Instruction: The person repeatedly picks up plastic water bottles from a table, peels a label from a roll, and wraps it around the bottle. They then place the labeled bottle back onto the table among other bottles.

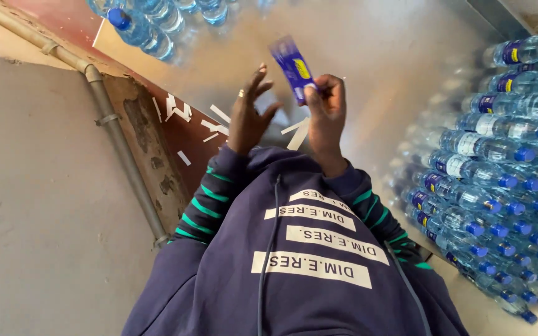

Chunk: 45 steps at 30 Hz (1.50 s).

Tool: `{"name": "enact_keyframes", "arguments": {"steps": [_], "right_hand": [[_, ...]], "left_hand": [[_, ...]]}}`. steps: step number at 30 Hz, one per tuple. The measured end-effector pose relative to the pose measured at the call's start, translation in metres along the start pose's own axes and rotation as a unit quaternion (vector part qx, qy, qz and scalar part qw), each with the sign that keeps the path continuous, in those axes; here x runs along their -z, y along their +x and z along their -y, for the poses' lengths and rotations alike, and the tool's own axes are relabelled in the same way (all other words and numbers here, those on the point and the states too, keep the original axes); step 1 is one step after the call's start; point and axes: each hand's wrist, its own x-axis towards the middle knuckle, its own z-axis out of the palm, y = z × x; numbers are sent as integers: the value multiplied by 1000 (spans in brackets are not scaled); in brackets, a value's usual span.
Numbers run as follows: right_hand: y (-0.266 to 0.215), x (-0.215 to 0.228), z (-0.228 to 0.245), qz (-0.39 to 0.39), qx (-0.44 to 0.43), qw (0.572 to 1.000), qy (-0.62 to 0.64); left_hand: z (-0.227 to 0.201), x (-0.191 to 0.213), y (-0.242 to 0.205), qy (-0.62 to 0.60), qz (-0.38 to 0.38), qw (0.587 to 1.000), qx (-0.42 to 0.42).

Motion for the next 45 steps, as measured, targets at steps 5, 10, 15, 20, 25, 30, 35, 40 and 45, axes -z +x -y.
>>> {"name": "enact_keyframes", "arguments": {"steps": [5, 10, 15, 20, 25, 30, 35, 40, 45], "right_hand": [[5, 36, 4, -10, 56, 994, -88], [4, 46, 5, 8, 72, 988, -134], [-2, 47, 3, 23, 17, 994, -105], [2, 75, -13, 26, -67, 992, -102], [-2, 88, -59, 69, -168, 983, -40], [-6, 84, -112, 46, -212, 971, -98], [-15, 80, -126, -10, -250, 964, -89], [-18, 77, -122, -52, -259, 960, -91], [-11, 69, -118, -72, -243, 965, -72]], "left_hand": [[93, 54, 21, 258, 120, 944, 166], [201, 52, 117, 179, -136, 972, 72], [309, 13, 164, 256, -342, 887, 176], [226, 4, 136, 249, -231, 917, 211], [157, -38, 83, 171, 45, 931, 318], [112, -76, 61, 191, 187, 910, 316], [126, -68, 43, 88, 172, 904, 381], [127, -53, -11, -114, 149, 866, 463], [148, -57, -33, -90, 123, 902, 405]]}}
